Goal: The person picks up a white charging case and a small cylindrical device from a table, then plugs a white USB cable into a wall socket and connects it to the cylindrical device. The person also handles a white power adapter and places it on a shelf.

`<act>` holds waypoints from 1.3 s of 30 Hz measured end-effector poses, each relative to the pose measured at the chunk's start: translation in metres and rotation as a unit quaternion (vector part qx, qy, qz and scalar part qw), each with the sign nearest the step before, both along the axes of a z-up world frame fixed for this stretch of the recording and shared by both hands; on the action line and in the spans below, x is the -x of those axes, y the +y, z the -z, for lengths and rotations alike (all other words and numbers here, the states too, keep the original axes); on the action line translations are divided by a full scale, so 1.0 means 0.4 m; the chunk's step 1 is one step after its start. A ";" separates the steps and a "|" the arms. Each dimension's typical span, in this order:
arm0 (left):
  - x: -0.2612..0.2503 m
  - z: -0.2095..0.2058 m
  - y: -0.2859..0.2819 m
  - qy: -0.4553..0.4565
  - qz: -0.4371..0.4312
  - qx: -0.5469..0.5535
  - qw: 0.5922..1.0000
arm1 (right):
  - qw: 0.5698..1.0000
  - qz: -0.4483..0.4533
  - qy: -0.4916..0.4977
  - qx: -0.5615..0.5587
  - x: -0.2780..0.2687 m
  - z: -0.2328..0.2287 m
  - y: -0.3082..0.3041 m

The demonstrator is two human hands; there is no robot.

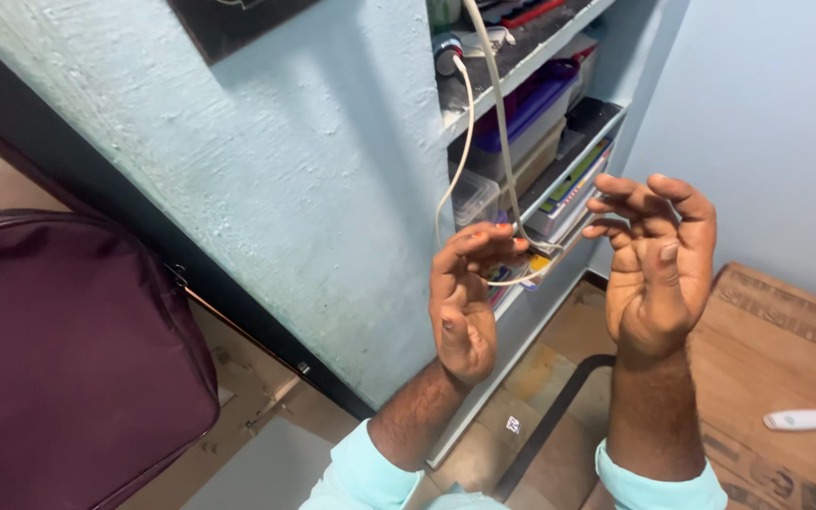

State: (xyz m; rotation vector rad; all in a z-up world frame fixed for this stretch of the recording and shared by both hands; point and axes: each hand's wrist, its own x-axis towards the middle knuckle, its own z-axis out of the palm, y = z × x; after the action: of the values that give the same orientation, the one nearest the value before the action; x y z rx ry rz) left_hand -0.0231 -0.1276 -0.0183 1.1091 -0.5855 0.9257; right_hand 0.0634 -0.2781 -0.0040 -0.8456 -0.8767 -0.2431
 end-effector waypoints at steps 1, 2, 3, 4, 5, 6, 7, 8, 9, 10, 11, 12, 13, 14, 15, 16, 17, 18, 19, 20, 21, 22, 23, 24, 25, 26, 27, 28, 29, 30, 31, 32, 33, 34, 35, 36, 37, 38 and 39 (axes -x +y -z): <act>0.005 0.004 -0.011 0.004 0.016 0.013 1.000 | 1.000 0.007 0.000 0.003 0.013 0.003 -0.004; 0.011 0.007 -0.022 0.008 0.032 0.026 0.999 | 1.000 0.008 0.005 0.002 0.027 0.006 -0.009; 0.020 0.010 -0.029 0.013 0.049 0.037 0.998 | 1.000 0.010 0.009 0.000 0.042 0.009 -0.013; 0.032 0.012 -0.034 0.010 0.055 0.042 0.998 | 1.000 0.005 0.019 -0.007 0.059 0.012 -0.018; 0.044 0.011 -0.039 0.006 0.061 0.047 0.997 | 1.000 0.004 0.022 -0.014 0.077 0.013 -0.023; 0.057 0.010 -0.043 0.003 0.068 0.052 0.996 | 0.999 0.003 0.024 -0.021 0.096 0.015 -0.027; 0.074 0.010 -0.046 0.001 0.077 0.053 0.996 | 0.999 0.005 0.020 -0.029 0.120 0.018 -0.030; 0.093 0.009 -0.047 -0.001 0.086 0.054 0.995 | 0.999 0.013 0.019 -0.038 0.144 0.019 -0.033; 0.115 0.007 -0.048 -0.002 0.094 0.056 0.994 | 0.999 0.020 0.018 -0.046 0.170 0.020 -0.036; 0.137 0.005 -0.047 -0.001 0.111 0.055 0.992 | 0.998 0.033 0.020 -0.054 0.196 0.020 -0.038; 0.158 0.006 -0.046 0.001 0.126 0.055 0.991 | 0.997 0.047 0.021 -0.054 0.224 0.023 -0.040; 0.180 0.009 -0.043 0.002 0.141 0.056 0.988 | 0.997 0.060 0.022 -0.053 0.252 0.027 -0.040; 0.206 0.015 -0.038 0.007 0.152 0.056 0.987 | 0.996 0.074 0.022 -0.043 0.280 0.032 -0.040; 0.234 0.021 -0.033 0.010 0.164 0.056 0.985 | 0.996 0.084 0.023 -0.036 0.315 0.038 -0.038; 0.266 0.025 -0.028 0.015 0.172 0.055 0.984 | 0.995 0.093 0.022 -0.031 0.348 0.041 -0.036; 0.298 0.027 -0.024 0.019 0.180 0.054 0.982 | 0.995 0.098 0.022 -0.030 0.387 0.043 -0.035; 0.332 0.028 -0.017 0.026 0.184 0.051 0.981 | 0.994 0.102 0.024 -0.033 0.428 0.047 -0.029; 0.374 0.031 -0.010 0.032 0.187 0.048 0.981 | 0.993 0.107 0.026 -0.035 0.470 0.049 -0.023; 0.417 0.032 0.001 0.038 0.189 0.044 0.980 | 0.993 0.110 0.029 -0.039 0.515 0.051 -0.012; 0.467 0.034 0.013 0.044 0.189 0.041 0.980 | 0.992 0.114 0.033 -0.043 0.561 0.052 0.001; 0.510 0.031 0.026 0.044 0.190 0.036 0.980 | 0.991 0.117 0.033 -0.047 0.602 0.049 0.012; 0.552 0.029 0.039 0.044 0.192 0.032 0.980 | 0.991 0.121 0.034 -0.051 0.643 0.048 0.028; 0.595 0.034 0.052 0.043 0.196 0.030 0.979 | 0.991 0.121 0.037 -0.051 0.685 0.051 0.041; 0.636 0.042 0.063 0.043 0.199 0.033 0.978 | 0.991 0.121 0.039 -0.052 0.728 0.056 0.055; 0.677 0.049 0.072 0.041 0.207 0.034 0.977 | 0.991 0.121 0.040 -0.052 0.770 0.058 0.064; 0.716 0.055 0.076 0.040 0.213 0.040 0.975 | 0.990 0.121 0.041 -0.050 0.813 0.060 0.073; 0.750 0.056 0.080 0.041 0.223 0.044 0.973 | 0.990 0.127 0.040 -0.050 0.855 0.057 0.079; 0.783 0.057 0.084 0.041 0.233 0.048 0.970 | 0.989 0.133 0.040 -0.047 0.894 0.053 0.086; 0.818 0.060 0.084 0.048 0.241 0.055 0.968 | 0.988 0.139 0.041 -0.044 0.934 0.049 0.084; 0.845 0.062 0.084 0.051 0.249 0.063 0.965 | 0.989 0.139 0.042 -0.042 0.965 0.046 0.089; 0.873 0.065 0.084 0.055 0.255 0.072 0.963 | 0.989 0.137 0.042 -0.041 0.994 0.042 0.089; 0.895 0.067 0.084 0.057 0.261 0.082 0.960 | 0.989 0.139 0.044 -0.038 1.021 0.038 0.088; 0.914 0.068 0.081 0.059 0.267 0.093 0.957 | 0.988 0.141 0.046 -0.034 1.047 0.035 0.084; 0.931 0.069 0.076 0.064 0.273 0.102 0.955 | 0.988 0.146 0.050 -0.029 1.069 0.033 0.079; 0.945 0.073 0.068 0.068 0.279 0.111 0.951 | 0.987 0.153 0.051 -0.024 1.089 0.034 0.067; 0.957 0.079 0.054 0.073 0.285 0.121 0.948 | 0.986 0.160 0.054 -0.019 1.108 0.038 0.053; 0.968 0.084 0.039 0.076 0.296 0.124 0.944 | 0.984 0.167 0.055 -0.016 1.123 0.043 0.040; 0.979 0.089 0.021 0.078 0.308 0.128 0.940 | 0.983 0.175 0.059 -0.012 1.140 0.048 0.022; 0.984 0.092 0.008 0.078 0.318 0.129 0.936 | 0.982 0.181 0.061 -0.011 1.152 0.053 0.009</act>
State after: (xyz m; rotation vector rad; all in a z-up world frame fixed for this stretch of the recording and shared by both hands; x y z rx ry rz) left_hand -0.4166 -0.1244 -0.0550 0.6768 -0.6174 0.3315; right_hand -0.3974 -0.2744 -0.0251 -0.9861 -0.5993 -0.5116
